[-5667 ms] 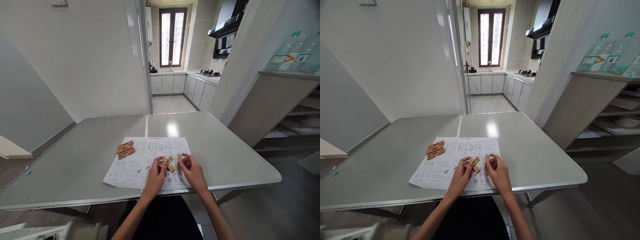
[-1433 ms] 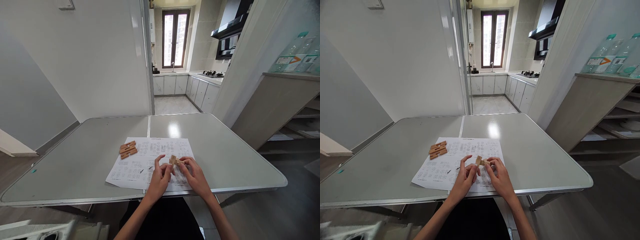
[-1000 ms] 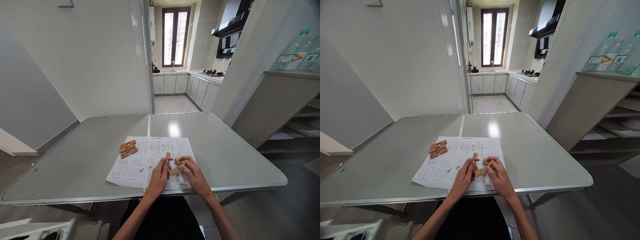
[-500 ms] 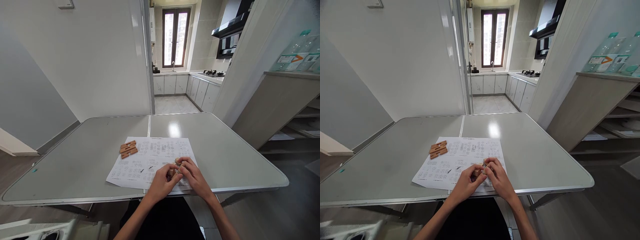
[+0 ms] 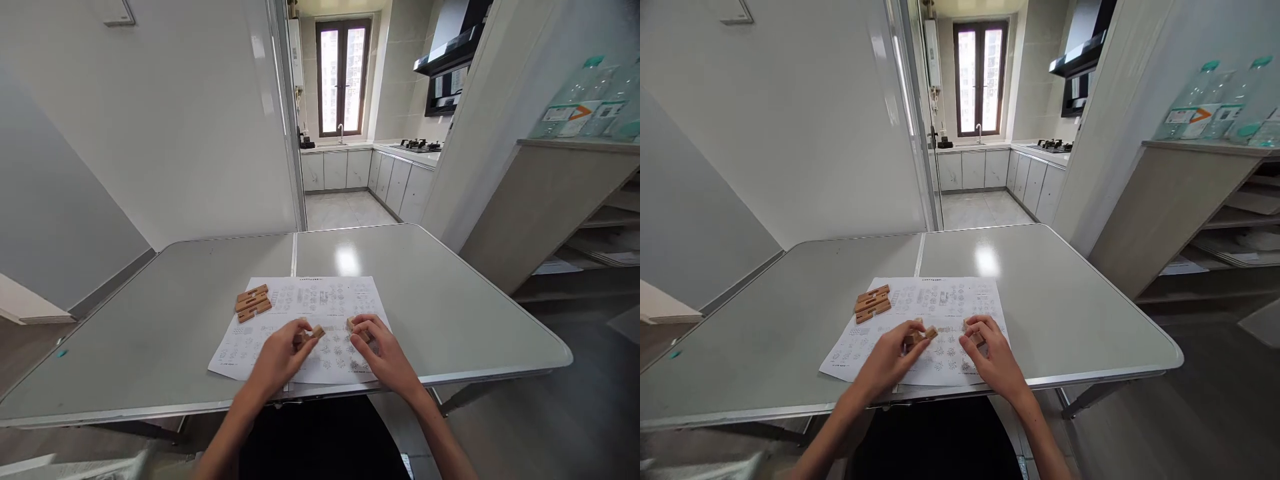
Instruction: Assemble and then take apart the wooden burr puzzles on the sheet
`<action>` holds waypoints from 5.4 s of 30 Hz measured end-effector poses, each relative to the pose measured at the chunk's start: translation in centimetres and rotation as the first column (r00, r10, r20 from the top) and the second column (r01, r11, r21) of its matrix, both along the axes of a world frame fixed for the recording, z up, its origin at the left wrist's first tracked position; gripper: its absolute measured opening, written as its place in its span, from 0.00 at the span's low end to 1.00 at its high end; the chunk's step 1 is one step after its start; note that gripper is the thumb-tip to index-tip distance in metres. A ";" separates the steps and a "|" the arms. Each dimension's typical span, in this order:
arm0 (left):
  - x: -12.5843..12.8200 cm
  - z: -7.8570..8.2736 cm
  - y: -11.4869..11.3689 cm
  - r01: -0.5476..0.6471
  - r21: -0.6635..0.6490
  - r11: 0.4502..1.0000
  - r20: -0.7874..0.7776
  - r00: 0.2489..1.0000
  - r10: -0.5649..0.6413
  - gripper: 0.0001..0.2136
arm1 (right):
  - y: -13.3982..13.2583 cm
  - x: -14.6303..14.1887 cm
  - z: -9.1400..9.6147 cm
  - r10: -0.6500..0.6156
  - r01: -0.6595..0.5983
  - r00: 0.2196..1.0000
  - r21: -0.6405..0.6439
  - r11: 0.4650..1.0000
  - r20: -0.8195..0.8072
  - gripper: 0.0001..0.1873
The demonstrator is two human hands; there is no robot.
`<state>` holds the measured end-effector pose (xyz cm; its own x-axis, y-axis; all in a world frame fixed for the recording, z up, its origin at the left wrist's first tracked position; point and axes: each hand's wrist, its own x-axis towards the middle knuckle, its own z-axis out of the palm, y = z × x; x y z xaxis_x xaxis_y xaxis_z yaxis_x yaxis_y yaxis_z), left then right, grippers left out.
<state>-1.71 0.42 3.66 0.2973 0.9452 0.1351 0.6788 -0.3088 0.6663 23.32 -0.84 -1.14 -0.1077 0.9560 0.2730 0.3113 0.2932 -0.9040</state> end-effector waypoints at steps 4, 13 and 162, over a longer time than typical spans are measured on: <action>-4.3 1.2 1.5 -0.021 0.019 1.000 -0.125 0.992 0.024 0.16 | -0.1 0.0 0.3 -0.009 0.009 1.000 -0.014 1.000 -0.008 0.15; -8.9 2.4 3.6 0.041 -0.035 0.999 -0.280 0.959 -0.049 0.15 | 0.1 -0.1 -0.1 -0.018 0.018 1.000 0.011 1.000 -0.001 0.14; -13.2 -2.4 -2.1 -0.468 0.213 0.858 -0.094 0.864 0.495 0.14 | -0.8 -0.5 0.8 0.096 -0.088 0.992 -0.097 0.991 0.077 0.17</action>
